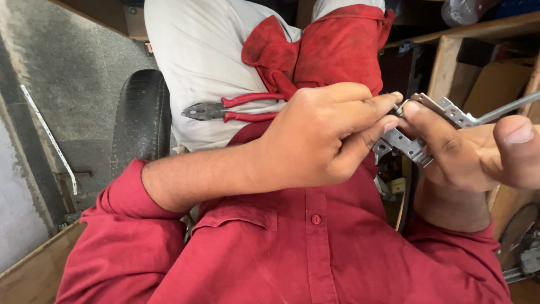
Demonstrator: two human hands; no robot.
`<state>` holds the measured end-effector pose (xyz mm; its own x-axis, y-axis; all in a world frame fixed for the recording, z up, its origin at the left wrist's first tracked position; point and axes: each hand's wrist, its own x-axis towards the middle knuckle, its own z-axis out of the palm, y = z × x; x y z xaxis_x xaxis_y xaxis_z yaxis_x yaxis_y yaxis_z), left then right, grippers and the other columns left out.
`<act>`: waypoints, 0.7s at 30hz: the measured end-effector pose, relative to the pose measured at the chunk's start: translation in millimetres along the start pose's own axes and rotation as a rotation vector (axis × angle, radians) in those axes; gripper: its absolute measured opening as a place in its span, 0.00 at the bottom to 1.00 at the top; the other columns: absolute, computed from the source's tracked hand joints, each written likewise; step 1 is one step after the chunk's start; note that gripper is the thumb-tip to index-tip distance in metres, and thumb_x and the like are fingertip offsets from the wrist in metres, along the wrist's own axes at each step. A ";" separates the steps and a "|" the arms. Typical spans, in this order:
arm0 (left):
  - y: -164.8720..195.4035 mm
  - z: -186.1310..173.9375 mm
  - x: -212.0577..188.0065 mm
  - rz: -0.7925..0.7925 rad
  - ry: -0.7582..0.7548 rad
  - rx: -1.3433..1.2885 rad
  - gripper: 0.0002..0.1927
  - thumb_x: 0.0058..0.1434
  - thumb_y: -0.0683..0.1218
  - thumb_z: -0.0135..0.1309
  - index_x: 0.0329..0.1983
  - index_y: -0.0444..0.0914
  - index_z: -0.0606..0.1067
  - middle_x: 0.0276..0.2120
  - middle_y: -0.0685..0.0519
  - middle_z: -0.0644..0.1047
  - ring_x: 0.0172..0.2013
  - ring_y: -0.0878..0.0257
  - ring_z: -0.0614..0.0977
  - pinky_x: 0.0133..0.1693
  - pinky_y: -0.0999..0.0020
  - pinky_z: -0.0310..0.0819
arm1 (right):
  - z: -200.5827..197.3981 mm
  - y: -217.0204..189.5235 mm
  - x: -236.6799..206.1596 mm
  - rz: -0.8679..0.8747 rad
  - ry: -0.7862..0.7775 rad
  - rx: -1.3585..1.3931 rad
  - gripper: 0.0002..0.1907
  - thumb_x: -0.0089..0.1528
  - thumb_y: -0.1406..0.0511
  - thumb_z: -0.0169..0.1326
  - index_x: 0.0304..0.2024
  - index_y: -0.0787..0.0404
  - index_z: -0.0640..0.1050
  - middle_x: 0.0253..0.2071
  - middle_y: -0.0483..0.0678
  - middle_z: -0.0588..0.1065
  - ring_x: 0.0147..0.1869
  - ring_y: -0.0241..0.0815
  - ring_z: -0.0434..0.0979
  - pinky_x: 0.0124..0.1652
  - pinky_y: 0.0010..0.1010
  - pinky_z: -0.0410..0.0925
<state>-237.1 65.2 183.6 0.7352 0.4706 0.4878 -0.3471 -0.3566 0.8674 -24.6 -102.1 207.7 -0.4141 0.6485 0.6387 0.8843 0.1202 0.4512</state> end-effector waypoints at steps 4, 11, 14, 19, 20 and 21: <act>-0.5 0.9 -0.7 -0.021 -0.006 -0.017 0.11 0.75 0.43 0.59 0.56 0.35 0.77 0.29 0.52 0.73 0.26 0.62 0.77 0.29 0.68 0.71 | 1.9 2.3 22.6 0.000 0.041 0.061 0.07 0.61 0.60 0.74 0.40 0.51 0.89 0.67 0.49 0.60 0.62 0.49 0.62 0.54 0.39 0.62; -1.8 2.3 2.7 -0.066 -0.011 -0.104 0.08 0.74 0.43 0.59 0.53 0.38 0.79 0.26 0.53 0.73 0.25 0.64 0.77 0.30 0.69 0.70 | 0.8 52.1 6.2 -0.628 0.164 -0.302 0.12 0.65 0.54 0.61 0.50 0.44 0.86 0.51 0.30 0.82 0.66 0.53 0.61 0.60 0.27 0.58; -1.9 2.6 4.9 -0.078 -0.031 -0.173 0.05 0.76 0.43 0.57 0.51 0.38 0.80 0.26 0.54 0.75 0.27 0.65 0.78 0.32 0.71 0.72 | 1.4 48.0 -34.7 -0.496 0.213 -0.370 0.17 0.65 0.51 0.64 0.50 0.51 0.85 0.52 0.33 0.83 0.66 0.51 0.65 0.61 0.28 0.61; -0.4 3.9 7.9 -0.161 -0.041 -0.263 0.06 0.75 0.43 0.57 0.51 0.38 0.81 0.25 0.54 0.77 0.26 0.68 0.78 0.30 0.71 0.71 | 3.6 11.6 -56.8 -0.526 0.094 -0.554 0.17 0.65 0.50 0.61 0.48 0.50 0.87 0.48 0.35 0.83 0.66 0.40 0.77 0.61 0.21 0.70; 0.0 4.2 8.4 -0.169 -0.036 -0.271 0.06 0.75 0.43 0.57 0.51 0.37 0.81 0.25 0.54 0.77 0.26 0.68 0.78 0.30 0.72 0.71 | 4.1 5.9 -51.0 -0.470 0.026 -0.604 0.17 0.64 0.49 0.62 0.48 0.49 0.87 0.50 0.35 0.82 0.68 0.39 0.75 0.63 0.21 0.69; 0.5 4.4 8.8 -0.184 -0.032 -0.286 0.06 0.75 0.42 0.57 0.50 0.37 0.81 0.25 0.54 0.77 0.26 0.68 0.79 0.30 0.72 0.72 | 4.9 3.5 -42.7 -0.413 -0.043 -0.653 0.17 0.64 0.49 0.62 0.48 0.48 0.87 0.52 0.35 0.81 0.70 0.38 0.72 0.65 0.21 0.68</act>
<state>-228.3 65.5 187.9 0.8169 0.4794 0.3208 -0.3525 -0.0252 0.9355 -2.8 -125.8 178.9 -0.6625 0.6774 0.3198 0.3475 -0.1004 0.9323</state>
